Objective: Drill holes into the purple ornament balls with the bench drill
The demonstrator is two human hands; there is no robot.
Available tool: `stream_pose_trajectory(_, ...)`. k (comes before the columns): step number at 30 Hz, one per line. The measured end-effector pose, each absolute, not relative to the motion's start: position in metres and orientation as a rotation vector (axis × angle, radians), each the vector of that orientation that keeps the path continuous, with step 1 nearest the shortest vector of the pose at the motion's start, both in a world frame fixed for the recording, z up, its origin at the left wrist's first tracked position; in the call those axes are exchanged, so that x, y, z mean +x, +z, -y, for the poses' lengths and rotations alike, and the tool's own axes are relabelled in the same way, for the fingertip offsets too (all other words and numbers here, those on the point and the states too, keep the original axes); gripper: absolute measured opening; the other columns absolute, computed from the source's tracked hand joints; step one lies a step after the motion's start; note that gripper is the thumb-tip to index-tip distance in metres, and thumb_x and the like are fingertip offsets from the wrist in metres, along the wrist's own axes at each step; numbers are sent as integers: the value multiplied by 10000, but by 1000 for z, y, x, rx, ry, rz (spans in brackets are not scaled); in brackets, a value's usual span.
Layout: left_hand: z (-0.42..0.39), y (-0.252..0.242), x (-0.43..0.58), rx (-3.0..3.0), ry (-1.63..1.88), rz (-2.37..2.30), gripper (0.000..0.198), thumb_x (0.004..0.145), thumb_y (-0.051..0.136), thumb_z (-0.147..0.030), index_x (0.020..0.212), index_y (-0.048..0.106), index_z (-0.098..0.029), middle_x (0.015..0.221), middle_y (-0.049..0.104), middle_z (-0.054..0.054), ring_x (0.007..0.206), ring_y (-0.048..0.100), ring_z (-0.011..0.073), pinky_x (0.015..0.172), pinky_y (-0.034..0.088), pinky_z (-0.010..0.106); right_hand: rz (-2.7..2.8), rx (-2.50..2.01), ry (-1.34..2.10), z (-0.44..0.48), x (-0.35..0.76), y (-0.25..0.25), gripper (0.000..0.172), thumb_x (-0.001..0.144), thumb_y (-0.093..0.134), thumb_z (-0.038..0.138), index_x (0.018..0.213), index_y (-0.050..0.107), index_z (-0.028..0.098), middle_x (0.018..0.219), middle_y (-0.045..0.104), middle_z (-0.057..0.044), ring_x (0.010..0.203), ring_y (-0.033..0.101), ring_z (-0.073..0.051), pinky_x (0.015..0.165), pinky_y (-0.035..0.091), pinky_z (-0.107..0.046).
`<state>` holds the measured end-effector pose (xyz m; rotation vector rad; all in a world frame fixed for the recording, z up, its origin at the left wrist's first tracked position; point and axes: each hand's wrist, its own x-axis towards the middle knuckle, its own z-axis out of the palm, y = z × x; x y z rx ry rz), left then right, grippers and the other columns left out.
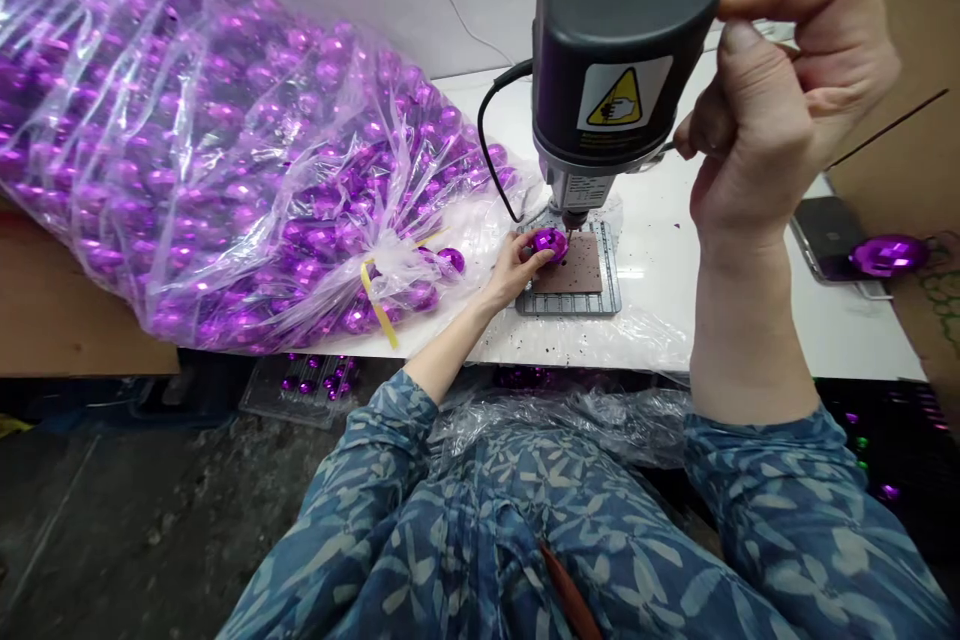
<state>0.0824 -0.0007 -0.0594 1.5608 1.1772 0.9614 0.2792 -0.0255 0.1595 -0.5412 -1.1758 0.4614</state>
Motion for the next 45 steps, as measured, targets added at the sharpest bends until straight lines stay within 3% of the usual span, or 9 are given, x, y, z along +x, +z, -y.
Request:
stream_pose_trajectory(7, -8, -71, 90, 1727, 972, -1203, 577, 886, 865, -537, 1381, 726, -274, 1135, 560, 60, 1069, 637, 226, 1013, 582, 421, 1184, -539, 462, 27, 279, 158, 241, 821, 854, 380, 846, 692, 204, 754, 684, 135, 400, 465, 21, 334, 281, -169)
stream_pose_trajectory(15, 8, -62, 93, 1966, 939, -1156, 662, 874, 884, -483, 1462, 654, -283, 1237, 640, 79, 1078, 681, 243, 931, 599, 384, 1196, -553, 431, 27, 279, 157, 309, 806, 845, 474, 870, 705, 206, 813, 706, 118, 420, 475, 23, 346, 295, -173)
stream_pose_trajectory(21, 20, -63, 95, 1989, 1012, -992, 607, 942, 808, -361, 1491, 572, -251, 1472, 657, 137, 1353, 649, 315, 1127, 557, 491, 1256, -623, 341, 26, 283, 154, 358, 838, 768, 529, 927, 701, 189, 858, 713, 94, 430, 459, 35, 367, 327, -154)
stream_pose_trajectory(27, 6, -68, 90, 1912, 931, -1018, 637, 949, 798, -415, 1517, 557, -258, 1402, 688, 133, 1253, 693, 314, 1048, 592, 472, 1246, -625, 351, 25, 284, 154, 363, 828, 801, 546, 920, 712, 207, 881, 722, 91, 435, 462, 29, 368, 334, -163)
stream_pose_trajectory(33, 9, -57, 93, 1997, 868, -1050, 624, 930, 815, -340, 1503, 584, -246, 1291, 676, 114, 1066, 715, 269, 956, 614, 445, 1204, -621, 373, 27, 280, 158, 202, 897, 786, 382, 892, 702, 198, 855, 710, 124, 426, 466, 42, 359, 319, -142)
stream_pose_trajectory(41, 25, -54, 103, 2166, 922, -1168, 649, 904, 847, -395, 1478, 591, -237, 1428, 673, 146, 1303, 659, 363, 1097, 546, 558, 1194, -629, 394, 29, 279, 157, 90, 920, 740, 291, 881, 698, 222, 851, 705, 139, 429, 460, 51, 371, 317, -128)
stream_pose_trajectory(45, 24, -59, 104, 2127, 978, -1155, 602, 953, 794, -510, 1474, 610, -271, 1498, 677, 140, 1356, 648, 354, 1126, 520, 552, 1191, -575, 414, 27, 279, 157, 54, 923, 728, 219, 885, 697, 195, 837, 705, 115, 424, 462, 42, 366, 305, -131)
